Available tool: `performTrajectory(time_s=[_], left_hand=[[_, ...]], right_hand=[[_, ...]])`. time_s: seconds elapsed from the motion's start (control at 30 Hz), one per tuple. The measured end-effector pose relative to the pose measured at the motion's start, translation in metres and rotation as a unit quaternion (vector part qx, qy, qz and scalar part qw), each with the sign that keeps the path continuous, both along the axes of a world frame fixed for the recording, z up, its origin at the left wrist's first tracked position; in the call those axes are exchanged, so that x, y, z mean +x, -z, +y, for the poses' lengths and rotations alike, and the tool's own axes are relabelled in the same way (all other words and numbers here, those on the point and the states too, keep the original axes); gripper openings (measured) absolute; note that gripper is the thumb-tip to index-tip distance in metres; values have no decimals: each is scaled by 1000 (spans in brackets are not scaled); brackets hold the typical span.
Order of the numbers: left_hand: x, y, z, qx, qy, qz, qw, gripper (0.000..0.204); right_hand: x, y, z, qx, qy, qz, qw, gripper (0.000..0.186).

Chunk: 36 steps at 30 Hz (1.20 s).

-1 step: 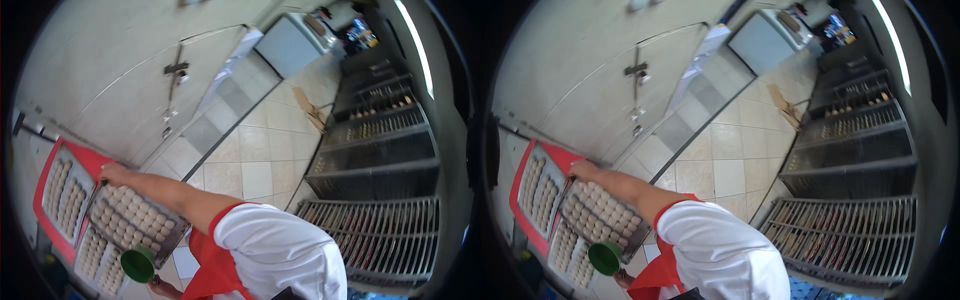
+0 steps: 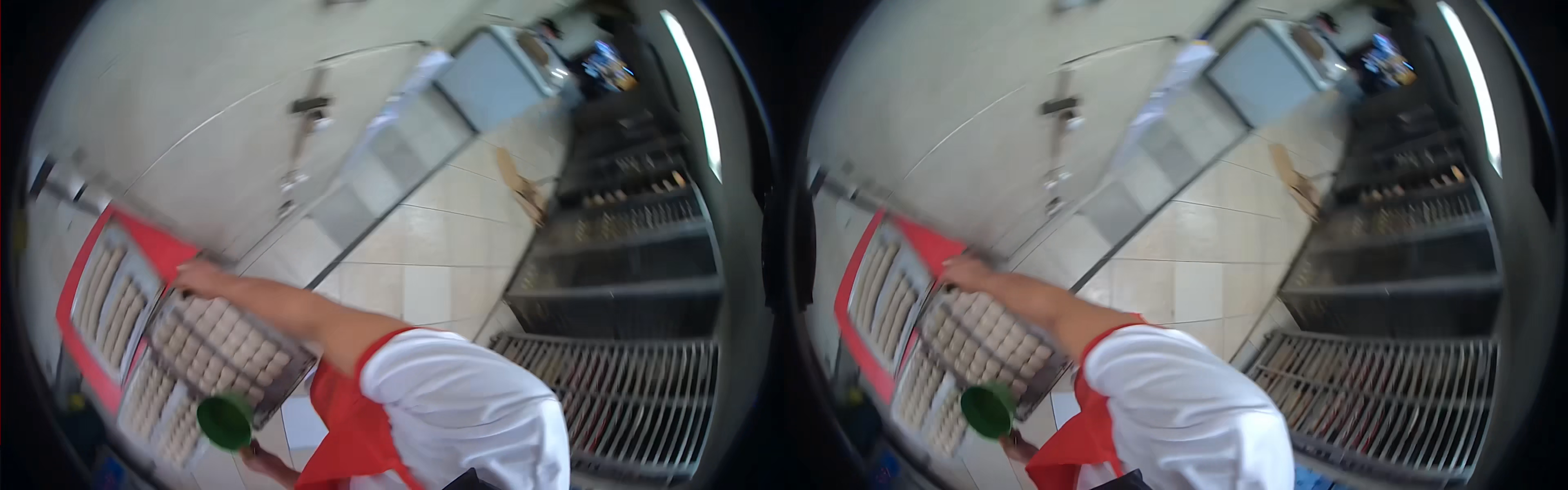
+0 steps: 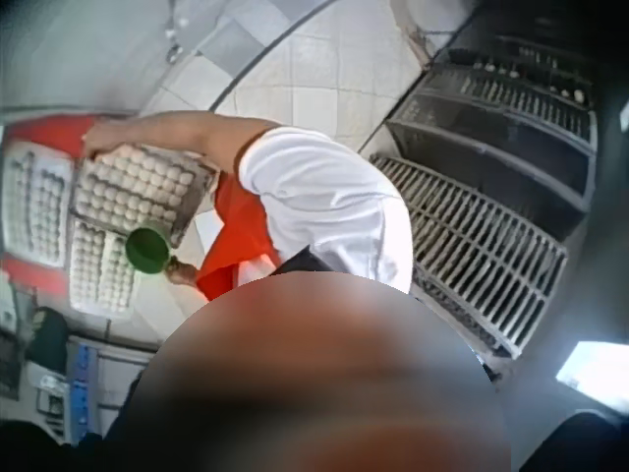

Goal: The person brushes liquid onto rows of dough on trays using a brush, places the trays into a large commercial oven, and later uses a long-handled paddle to remove a tray of baked bread from the oven.

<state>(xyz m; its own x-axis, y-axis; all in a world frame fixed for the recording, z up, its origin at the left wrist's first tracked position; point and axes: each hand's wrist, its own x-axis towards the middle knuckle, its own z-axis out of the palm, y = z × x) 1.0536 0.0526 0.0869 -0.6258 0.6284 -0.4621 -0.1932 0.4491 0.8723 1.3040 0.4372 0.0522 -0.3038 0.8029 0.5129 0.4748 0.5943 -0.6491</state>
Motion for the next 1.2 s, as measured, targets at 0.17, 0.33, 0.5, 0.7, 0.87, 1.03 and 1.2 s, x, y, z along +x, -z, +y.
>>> performTrajectory(time_s=[0.17,0.33,0.5,0.7,0.87,1.03,1.2], left_hand=[[-2,29,4,72,-10,-91,993,22],[13,-15,10,74,-189,-110,973,24],[8,-30,1,100,-206,-114,967,23],[2,-28,-36,95,-241,-117,959,19],[0,-18,-58,-32,-152,-9,988,15],[16,-50,-53,-104,-49,18,993,19],[40,-46,-26,-26,73,26,997,17]], right_hand=[[26,-3,-211,-161,-206,-229,938,24],[37,-24,-174,-388,-398,-187,810,23],[32,-8,38,-223,-77,-55,970,23],[-19,18,-111,-106,-86,-369,919,19],[-14,-104,-239,-265,-348,-311,844,17],[-33,-184,-226,-277,-398,68,872,15],[-76,-159,-260,-148,-389,-307,856,23]])
